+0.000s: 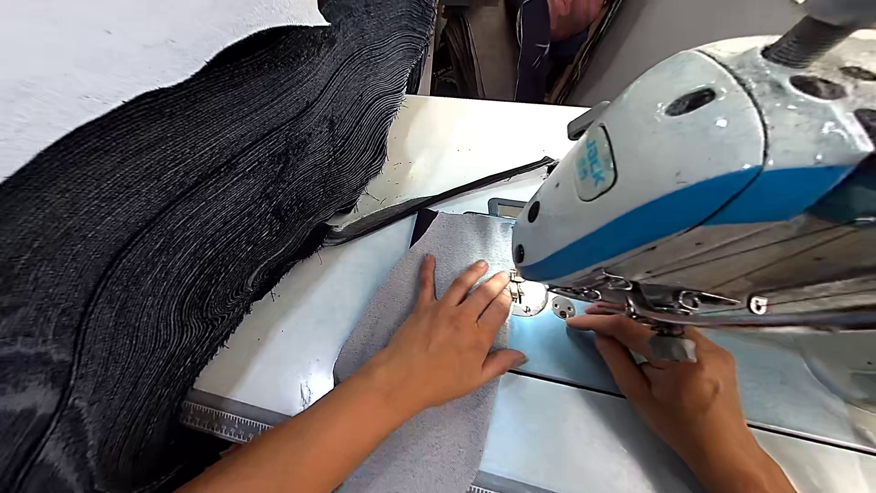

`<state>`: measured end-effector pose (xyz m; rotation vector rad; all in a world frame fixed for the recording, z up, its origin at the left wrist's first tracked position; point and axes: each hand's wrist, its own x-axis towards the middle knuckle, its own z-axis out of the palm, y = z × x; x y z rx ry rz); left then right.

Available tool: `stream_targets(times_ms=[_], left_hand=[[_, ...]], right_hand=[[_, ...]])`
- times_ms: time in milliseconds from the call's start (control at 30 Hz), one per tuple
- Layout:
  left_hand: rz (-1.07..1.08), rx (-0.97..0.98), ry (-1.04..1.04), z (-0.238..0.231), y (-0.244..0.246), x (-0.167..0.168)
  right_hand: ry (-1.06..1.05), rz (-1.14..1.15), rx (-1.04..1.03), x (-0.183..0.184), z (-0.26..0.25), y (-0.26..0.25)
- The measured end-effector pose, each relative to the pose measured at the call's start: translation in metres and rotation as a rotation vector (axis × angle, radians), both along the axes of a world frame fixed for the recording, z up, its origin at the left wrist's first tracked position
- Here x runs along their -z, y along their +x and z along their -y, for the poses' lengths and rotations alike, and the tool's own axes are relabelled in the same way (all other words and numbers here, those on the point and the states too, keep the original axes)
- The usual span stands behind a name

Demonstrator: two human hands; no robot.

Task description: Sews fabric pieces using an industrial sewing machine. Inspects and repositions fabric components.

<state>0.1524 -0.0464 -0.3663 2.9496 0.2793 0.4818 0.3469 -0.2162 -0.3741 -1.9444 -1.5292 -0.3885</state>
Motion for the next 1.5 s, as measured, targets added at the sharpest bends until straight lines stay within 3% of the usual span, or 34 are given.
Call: stream_targets(times_ms=[167,300,367,467,533,633,700,800,833,900,967,1033,1133,1300,1433,1500], left_hand=[[-0.02,-0.036,-0.029,0.015,-0.015,-0.001],[0.052,-0.092,-0.003,0.074,-0.075,0.009],[0.091,-0.074,-0.12,0.09,-0.111,0.002],[0.194,-0.283,-0.225,0.054,-0.141,-0.024],[0.051,-0.475,-0.267,0.009,-0.149,-0.024],[-0.034,-0.386,-0.408,-0.013,-0.14,-0.02],[-0.041,-0.22,-0.65,0.002,-0.134,-0.038],[0.202,-0.099,-1.321,0.039,-0.134,-0.052],[0.274,-0.138,-1.401,0.049,-0.136,-0.047],[0.373,-0.3,-1.271,0.057,-0.146,-0.028],[0.344,-0.492,-0.908,0.05,-0.159,-0.02],[0.175,-0.6,-0.536,0.039,-0.167,-0.024],[-0.06,-0.504,-0.402,0.041,-0.156,-0.028],[-0.135,-0.24,-0.478,0.063,-0.126,-0.031],[0.287,-0.321,-1.03,0.079,-0.152,-0.067],[0.464,-0.271,-1.179,0.096,-0.164,-0.088]], right_hand=[[0.027,-0.05,-0.056,-0.004,-0.004,-0.01],[0.003,-0.144,-0.282,0.003,0.014,-0.076],[-0.023,-0.107,-0.34,0.016,0.028,-0.111],[-0.029,-0.032,-0.296,0.022,0.041,-0.138],[0.012,0.008,-0.259,0.026,0.039,-0.146],[0.043,-0.041,-0.225,0.011,0.03,-0.156],[-0.062,-0.293,-0.229,-0.015,0.03,-0.173],[-0.333,-1.053,-0.383,-0.051,0.022,-0.199],[-0.363,-1.216,-0.415,-0.054,0.015,-0.208],[-0.359,-1.334,-0.394,-0.044,0.0,-0.222],[-0.279,-1.324,-0.343,-0.027,-0.011,-0.225],[-0.244,-1.338,-0.327,-0.021,-0.016,-0.22],[-0.208,-1.342,-0.359,-0.009,-0.012,-0.215],[-0.046,-1.119,-0.381,0.006,0.011,-0.209],[-0.076,-1.25,-0.363,-0.003,0.038,-0.212],[-0.029,-1.336,-0.506,-0.002,0.041,-0.211]])
